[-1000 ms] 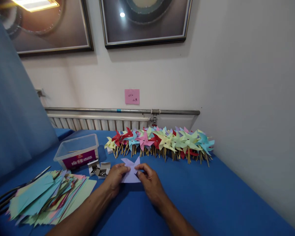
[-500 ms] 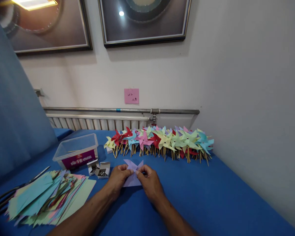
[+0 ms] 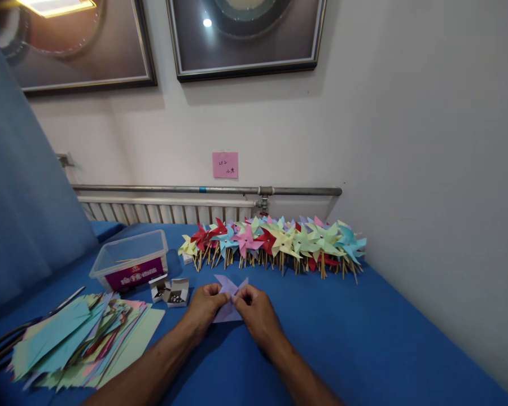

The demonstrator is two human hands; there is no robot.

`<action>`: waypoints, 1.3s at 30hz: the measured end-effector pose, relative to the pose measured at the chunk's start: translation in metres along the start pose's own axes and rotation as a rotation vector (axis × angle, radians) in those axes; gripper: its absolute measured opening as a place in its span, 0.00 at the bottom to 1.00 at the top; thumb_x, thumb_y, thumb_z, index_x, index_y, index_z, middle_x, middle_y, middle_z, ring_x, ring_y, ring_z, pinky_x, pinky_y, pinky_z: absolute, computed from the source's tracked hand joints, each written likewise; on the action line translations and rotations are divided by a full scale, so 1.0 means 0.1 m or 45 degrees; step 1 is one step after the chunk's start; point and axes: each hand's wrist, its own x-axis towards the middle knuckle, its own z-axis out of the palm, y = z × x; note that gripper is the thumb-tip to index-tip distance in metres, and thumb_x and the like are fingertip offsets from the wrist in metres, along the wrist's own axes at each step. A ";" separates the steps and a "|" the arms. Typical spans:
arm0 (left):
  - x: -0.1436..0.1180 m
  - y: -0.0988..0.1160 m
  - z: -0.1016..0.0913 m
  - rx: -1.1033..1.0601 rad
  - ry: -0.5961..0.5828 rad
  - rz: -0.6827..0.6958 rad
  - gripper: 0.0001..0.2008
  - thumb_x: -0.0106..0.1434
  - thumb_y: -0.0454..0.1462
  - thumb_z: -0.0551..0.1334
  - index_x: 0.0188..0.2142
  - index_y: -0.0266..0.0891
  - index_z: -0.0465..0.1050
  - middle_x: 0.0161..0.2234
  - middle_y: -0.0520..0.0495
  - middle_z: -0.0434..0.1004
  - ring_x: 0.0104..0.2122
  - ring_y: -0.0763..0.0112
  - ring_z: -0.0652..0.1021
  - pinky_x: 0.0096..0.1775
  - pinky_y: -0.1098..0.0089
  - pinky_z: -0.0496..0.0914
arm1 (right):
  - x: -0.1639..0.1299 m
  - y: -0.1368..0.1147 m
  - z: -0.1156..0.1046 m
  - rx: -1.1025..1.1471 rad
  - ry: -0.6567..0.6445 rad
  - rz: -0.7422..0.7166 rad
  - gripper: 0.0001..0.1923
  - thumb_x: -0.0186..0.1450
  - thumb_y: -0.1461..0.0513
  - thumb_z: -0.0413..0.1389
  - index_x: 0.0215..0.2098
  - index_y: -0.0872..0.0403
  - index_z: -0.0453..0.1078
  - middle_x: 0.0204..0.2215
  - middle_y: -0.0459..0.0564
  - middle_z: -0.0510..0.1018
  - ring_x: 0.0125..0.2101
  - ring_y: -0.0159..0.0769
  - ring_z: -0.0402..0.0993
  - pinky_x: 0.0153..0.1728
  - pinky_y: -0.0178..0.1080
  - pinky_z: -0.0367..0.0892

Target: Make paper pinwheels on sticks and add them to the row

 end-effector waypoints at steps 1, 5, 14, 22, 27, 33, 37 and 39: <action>0.00 0.00 0.00 0.012 0.001 0.003 0.10 0.40 0.40 0.68 0.19 0.38 0.69 0.15 0.55 0.68 0.15 0.77 0.64 0.21 0.74 0.57 | 0.00 0.00 -0.01 -0.001 -0.012 -0.003 0.11 0.58 0.55 0.57 0.24 0.53 0.68 0.20 0.41 0.68 0.24 0.32 0.61 0.27 0.35 0.57; 0.02 -0.03 -0.01 0.047 -0.005 0.004 0.10 0.41 0.40 0.67 0.20 0.38 0.69 0.15 0.55 0.68 0.16 0.77 0.65 0.21 0.73 0.58 | 0.01 -0.01 -0.03 -0.003 -0.065 -0.005 0.10 0.57 0.55 0.57 0.24 0.53 0.67 0.20 0.41 0.67 0.24 0.31 0.61 0.27 0.35 0.56; 0.05 -0.08 -0.02 0.070 -0.030 0.003 0.10 0.43 0.38 0.69 0.20 0.38 0.69 0.15 0.54 0.68 0.16 0.77 0.65 0.22 0.74 0.57 | 0.02 0.00 -0.05 -0.034 -0.094 -0.011 0.09 0.57 0.57 0.56 0.24 0.53 0.67 0.20 0.41 0.67 0.24 0.31 0.60 0.26 0.35 0.56; 0.03 -0.03 -0.02 -0.118 -0.025 -0.045 0.13 0.41 0.40 0.72 0.23 0.35 0.73 0.18 0.51 0.72 0.17 0.75 0.68 0.23 0.73 0.62 | 0.08 0.13 0.06 0.372 0.115 -0.004 0.16 0.53 0.55 0.63 0.37 0.50 0.67 0.27 0.43 0.76 0.27 0.35 0.72 0.30 0.37 0.67; -0.01 0.01 0.00 -0.132 -0.007 0.012 0.14 0.41 0.41 0.72 0.23 0.35 0.72 0.18 0.52 0.72 0.17 0.76 0.67 0.23 0.73 0.61 | 0.06 0.20 0.18 0.698 0.078 0.096 0.41 0.53 0.49 0.66 0.60 0.51 0.58 0.36 0.52 0.83 0.33 0.45 0.81 0.35 0.45 0.73; -0.04 -0.01 0.05 -0.079 -0.019 0.057 0.14 0.41 0.41 0.72 0.20 0.36 0.70 0.17 0.54 0.70 0.17 0.77 0.66 0.22 0.74 0.59 | 0.05 0.17 0.18 0.583 0.173 0.112 0.35 0.50 0.52 0.67 0.54 0.52 0.66 0.42 0.55 0.84 0.39 0.50 0.82 0.35 0.44 0.74; -0.04 -0.02 0.05 -0.106 -0.047 -0.002 0.13 0.41 0.40 0.72 0.22 0.35 0.73 0.17 0.53 0.72 0.17 0.76 0.67 0.23 0.73 0.60 | 0.06 0.16 0.16 0.546 0.153 0.115 0.31 0.50 0.55 0.66 0.51 0.53 0.67 0.39 0.54 0.84 0.35 0.47 0.81 0.32 0.42 0.73; -0.03 -0.02 0.03 -0.118 -0.055 -0.035 0.13 0.41 0.39 0.72 0.25 0.33 0.76 0.19 0.51 0.74 0.18 0.75 0.69 0.24 0.73 0.62 | 0.06 0.16 0.15 0.517 0.148 0.108 0.30 0.50 0.56 0.65 0.50 0.53 0.67 0.37 0.53 0.83 0.34 0.46 0.80 0.32 0.42 0.73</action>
